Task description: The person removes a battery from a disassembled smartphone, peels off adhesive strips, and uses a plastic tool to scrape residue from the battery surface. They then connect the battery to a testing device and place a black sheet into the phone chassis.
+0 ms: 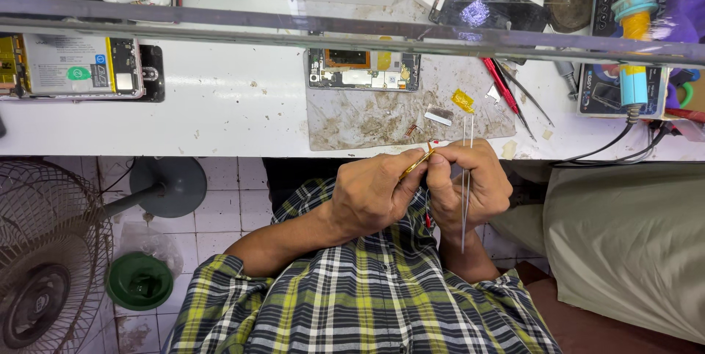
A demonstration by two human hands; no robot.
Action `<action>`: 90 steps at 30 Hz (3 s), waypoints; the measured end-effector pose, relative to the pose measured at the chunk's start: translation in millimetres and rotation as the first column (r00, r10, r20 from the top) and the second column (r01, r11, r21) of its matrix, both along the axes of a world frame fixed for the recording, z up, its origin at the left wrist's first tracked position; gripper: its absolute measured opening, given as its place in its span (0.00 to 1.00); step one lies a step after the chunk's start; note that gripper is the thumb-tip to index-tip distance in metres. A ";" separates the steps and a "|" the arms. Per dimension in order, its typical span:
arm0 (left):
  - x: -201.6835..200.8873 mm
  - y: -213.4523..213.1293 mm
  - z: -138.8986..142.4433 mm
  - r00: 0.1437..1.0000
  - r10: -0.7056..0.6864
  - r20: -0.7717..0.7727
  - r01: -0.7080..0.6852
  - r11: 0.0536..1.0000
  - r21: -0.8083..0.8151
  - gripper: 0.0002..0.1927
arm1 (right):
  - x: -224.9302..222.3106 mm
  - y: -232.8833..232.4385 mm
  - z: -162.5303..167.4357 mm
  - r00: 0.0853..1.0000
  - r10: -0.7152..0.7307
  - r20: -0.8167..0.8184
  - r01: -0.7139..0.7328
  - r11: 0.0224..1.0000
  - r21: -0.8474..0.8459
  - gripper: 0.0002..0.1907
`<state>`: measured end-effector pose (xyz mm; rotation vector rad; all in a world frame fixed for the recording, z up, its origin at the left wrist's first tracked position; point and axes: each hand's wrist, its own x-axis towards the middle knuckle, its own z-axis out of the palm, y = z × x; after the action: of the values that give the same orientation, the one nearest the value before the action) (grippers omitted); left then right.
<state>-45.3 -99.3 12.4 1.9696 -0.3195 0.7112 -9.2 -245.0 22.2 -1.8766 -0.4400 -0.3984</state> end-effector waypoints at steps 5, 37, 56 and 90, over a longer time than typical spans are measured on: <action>-1.3 4.4 6.2 0.978 -0.112 -0.174 0.087 0.986 -0.141 0.13 | 5.5 -3.8 -9.0 0.995 0.036 -0.088 -0.035 0.999 0.003 0.10; 8.6 38.4 29.1 0.655 -0.388 -0.648 0.562 0.824 0.074 0.12 | 47.7 -39.2 -10.3 0.773 0.634 -0.018 -0.602 0.741 0.297 0.14; 16.3 55.5 22.3 0.339 -0.754 -0.563 0.250 0.648 -0.719 0.17 | 21.1 -62.8 -30.9 0.882 0.448 0.147 -0.462 0.761 0.455 0.11; -1.2 80.2 26.5 0.833 -0.238 -0.500 -0.035 0.879 -0.476 0.17 | 24.1 -55.0 -3.0 0.954 0.117 -0.278 -0.135 0.990 -0.048 0.05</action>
<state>-46.6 -19.1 38.9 1.5801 0.0958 0.1024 14.9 -299.9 19.2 -1.9217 -0.3858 -0.0359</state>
